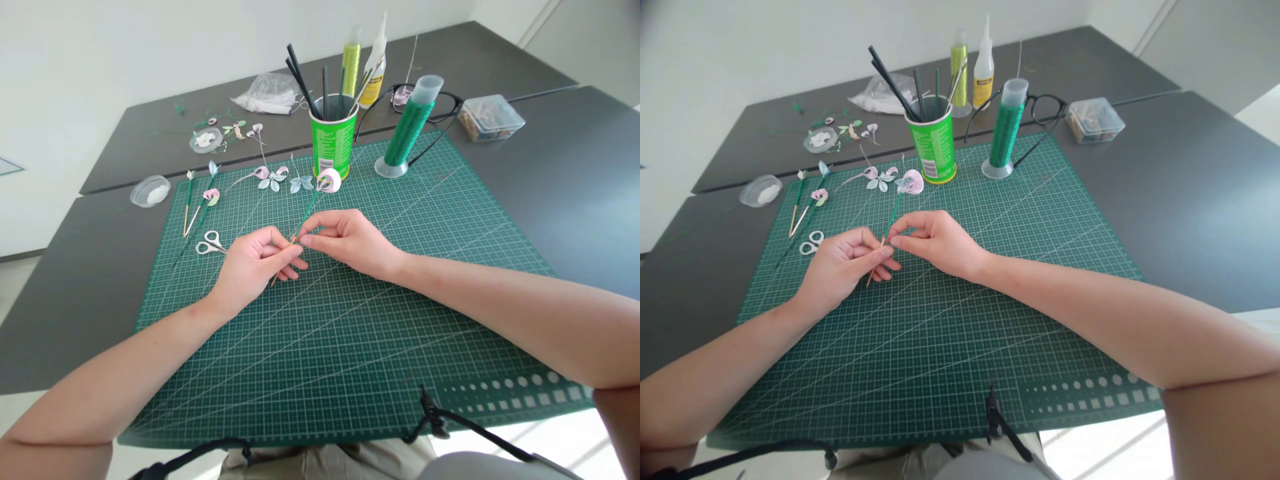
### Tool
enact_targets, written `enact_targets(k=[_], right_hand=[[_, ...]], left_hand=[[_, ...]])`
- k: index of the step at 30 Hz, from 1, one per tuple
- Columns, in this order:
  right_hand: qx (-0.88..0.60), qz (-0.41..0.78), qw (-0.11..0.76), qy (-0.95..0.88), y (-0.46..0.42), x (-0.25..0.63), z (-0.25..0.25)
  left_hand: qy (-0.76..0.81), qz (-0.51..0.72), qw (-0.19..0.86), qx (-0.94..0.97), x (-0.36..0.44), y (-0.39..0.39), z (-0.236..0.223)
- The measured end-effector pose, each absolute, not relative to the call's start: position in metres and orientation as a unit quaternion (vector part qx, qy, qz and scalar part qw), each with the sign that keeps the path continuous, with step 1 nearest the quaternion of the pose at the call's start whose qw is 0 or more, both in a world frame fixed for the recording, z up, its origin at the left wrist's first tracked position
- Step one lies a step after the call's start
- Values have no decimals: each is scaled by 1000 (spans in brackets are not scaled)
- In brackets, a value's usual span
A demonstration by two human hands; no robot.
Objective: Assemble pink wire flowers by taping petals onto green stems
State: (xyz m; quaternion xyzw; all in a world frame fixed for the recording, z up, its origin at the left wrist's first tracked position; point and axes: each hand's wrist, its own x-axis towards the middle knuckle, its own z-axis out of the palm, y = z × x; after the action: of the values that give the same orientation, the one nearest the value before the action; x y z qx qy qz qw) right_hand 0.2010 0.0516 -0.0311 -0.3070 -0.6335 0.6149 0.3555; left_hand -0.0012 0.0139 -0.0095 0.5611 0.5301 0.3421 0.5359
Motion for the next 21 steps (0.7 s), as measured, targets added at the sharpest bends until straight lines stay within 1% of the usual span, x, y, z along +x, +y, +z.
enact_targets(k=[21], right_hand=[[-316,639,353,-606,47,202,-34]], left_hand=[[520,332,577,536,5,11,-9]])
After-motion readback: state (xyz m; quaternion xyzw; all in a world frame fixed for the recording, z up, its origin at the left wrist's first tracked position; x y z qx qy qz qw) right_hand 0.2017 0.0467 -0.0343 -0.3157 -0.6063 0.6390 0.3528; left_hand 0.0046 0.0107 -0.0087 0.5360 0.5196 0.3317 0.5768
